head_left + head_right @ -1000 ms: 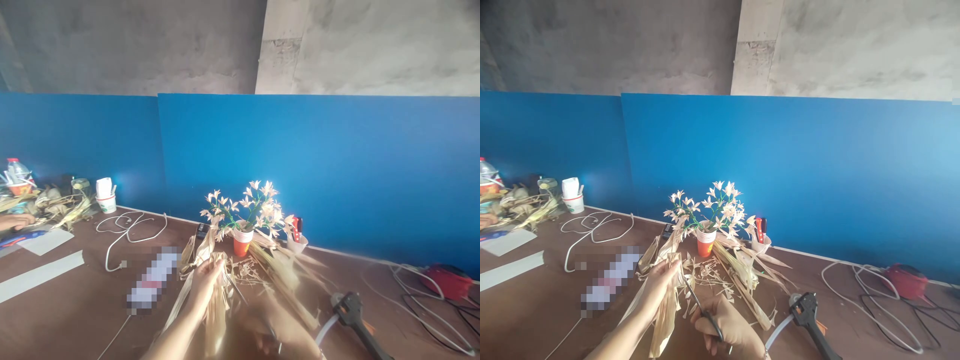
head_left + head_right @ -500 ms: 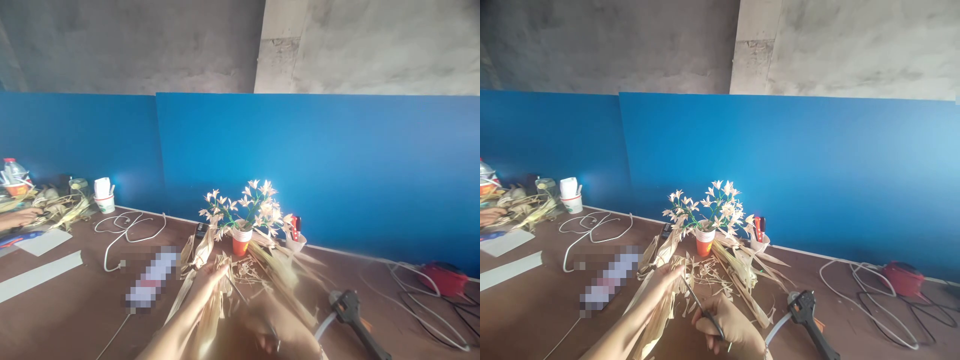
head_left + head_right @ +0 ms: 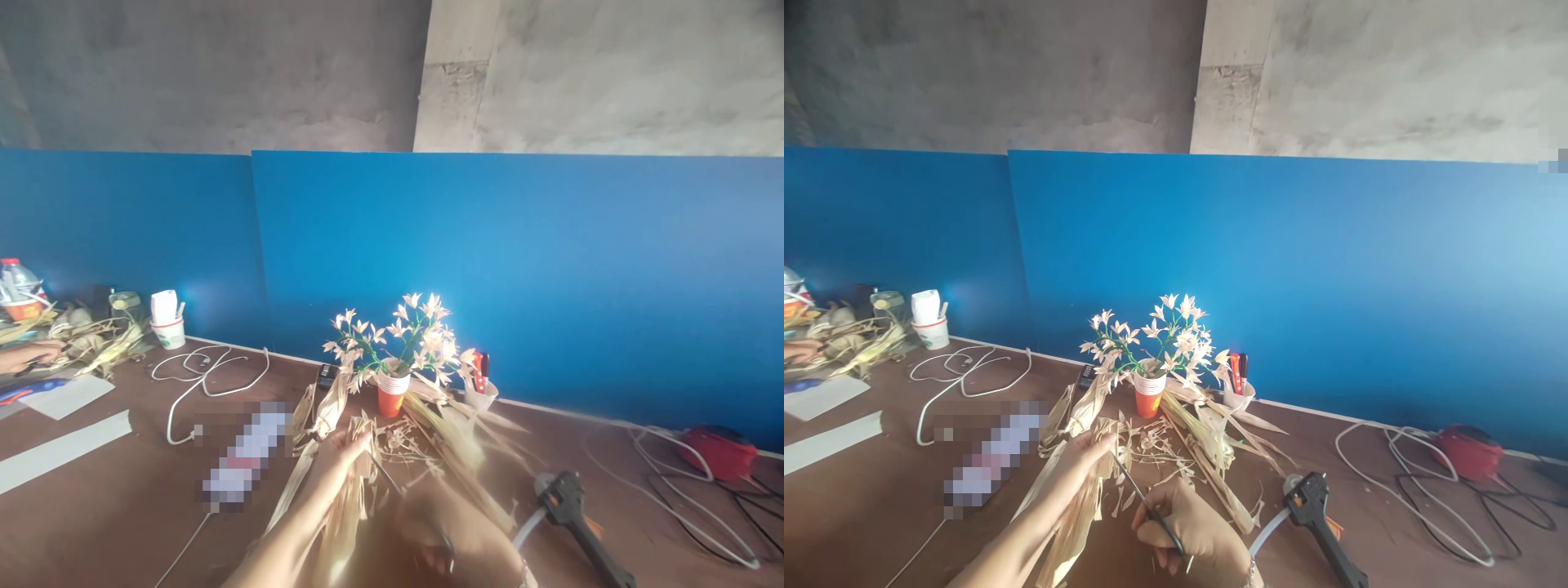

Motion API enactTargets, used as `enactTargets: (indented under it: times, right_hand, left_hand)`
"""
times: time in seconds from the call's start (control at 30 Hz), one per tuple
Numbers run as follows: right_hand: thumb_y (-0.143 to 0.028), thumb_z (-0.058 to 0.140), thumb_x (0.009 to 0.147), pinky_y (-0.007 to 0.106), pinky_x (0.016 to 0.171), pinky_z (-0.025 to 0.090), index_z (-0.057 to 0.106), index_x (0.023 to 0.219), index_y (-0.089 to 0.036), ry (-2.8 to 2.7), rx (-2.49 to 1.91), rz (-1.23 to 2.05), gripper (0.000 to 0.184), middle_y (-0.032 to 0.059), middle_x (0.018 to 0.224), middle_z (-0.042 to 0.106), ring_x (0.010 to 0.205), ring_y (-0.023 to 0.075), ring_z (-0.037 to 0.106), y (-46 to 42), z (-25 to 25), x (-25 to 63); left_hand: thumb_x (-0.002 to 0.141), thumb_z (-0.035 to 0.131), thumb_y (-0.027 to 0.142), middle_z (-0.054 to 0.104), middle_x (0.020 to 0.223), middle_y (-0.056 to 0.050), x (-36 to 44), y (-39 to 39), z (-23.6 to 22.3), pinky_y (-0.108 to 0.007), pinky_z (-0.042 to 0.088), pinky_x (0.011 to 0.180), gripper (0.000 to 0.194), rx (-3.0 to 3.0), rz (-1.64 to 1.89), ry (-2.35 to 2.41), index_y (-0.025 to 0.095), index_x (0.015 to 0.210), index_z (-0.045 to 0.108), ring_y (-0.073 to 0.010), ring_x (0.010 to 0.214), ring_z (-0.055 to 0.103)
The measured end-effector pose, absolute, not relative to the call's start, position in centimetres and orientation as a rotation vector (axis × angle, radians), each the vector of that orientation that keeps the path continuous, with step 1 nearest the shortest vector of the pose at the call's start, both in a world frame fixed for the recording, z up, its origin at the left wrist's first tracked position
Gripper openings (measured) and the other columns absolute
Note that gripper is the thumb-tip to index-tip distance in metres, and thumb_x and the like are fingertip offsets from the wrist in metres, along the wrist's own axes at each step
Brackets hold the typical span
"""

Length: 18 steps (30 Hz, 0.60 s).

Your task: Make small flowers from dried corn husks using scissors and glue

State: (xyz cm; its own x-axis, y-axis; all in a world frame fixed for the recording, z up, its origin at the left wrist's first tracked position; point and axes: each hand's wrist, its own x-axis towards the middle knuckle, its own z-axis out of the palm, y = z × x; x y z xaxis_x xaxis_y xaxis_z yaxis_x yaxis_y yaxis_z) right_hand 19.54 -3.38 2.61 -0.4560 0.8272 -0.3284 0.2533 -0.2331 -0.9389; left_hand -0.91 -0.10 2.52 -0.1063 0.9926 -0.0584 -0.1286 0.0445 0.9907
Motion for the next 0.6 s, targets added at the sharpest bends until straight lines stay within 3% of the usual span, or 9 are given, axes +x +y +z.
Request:
enactTargets:
  times: [0.13,0.27,0.4,0.6]
  right_hand:
    - [-0.038,0.069,0.064,0.022,0.042,0.032,0.066,0.076,-0.017,-1.538,-1.267,1.714,0.024,-0.0009,0.05,0.059,0.043,0.0121,0.051,-3.3,3.4,19.3]
    - [-0.043,0.071,0.066,0.021,0.05,0.038,0.058,0.086,-0.018,-1.287,-1.197,1.456,0.034,-0.001,0.063,0.062,0.057,0.0131,0.057,-2.7,2.9,17.1]
    - [-0.043,0.079,0.056,0.023,0.049,0.04,0.052,0.082,-0.02,-1.127,-1.15,1.412,0.044,-0.0045,0.058,0.055,0.05,0.011,0.051,-2.2,0.8,14.7]
    - [-0.048,0.074,0.062,0.022,0.043,0.032,0.054,0.082,-0.018,-1.091,-1.133,1.358,0.042,-0.0049,0.054,0.049,0.043,0.0075,0.041,-2.3,-0.9,14.0]
  left_hand:
    - [0.058,0.076,0.056,0.035,0.045,0.008,-0.5,-0.4,2.4,-0.022,0.028,0.046,0.05,0.977,1.437,1.253,0.02,0.048,0.043,-0.0088,0.044,0.033]
    - [0.062,0.075,0.053,0.044,0.047,0.005,0.5,-1.1,1.5,-0.024,0.034,0.051,0.043,1.045,1.459,1.255,0.019,0.052,0.052,-0.0119,0.049,0.042]
    - [0.065,0.074,0.048,0.057,0.055,0.0,1.5,-1.6,0.6,-0.026,0.042,0.059,0.034,1.156,1.535,1.284,0.018,0.057,0.061,-0.0179,0.06,0.053]
    - [0.062,0.076,0.047,0.06,0.054,-0.002,2.1,-1.9,0.6,-0.027,0.042,0.055,0.031,1.162,1.544,1.291,0.018,0.058,0.066,-0.0187,0.056,0.052]
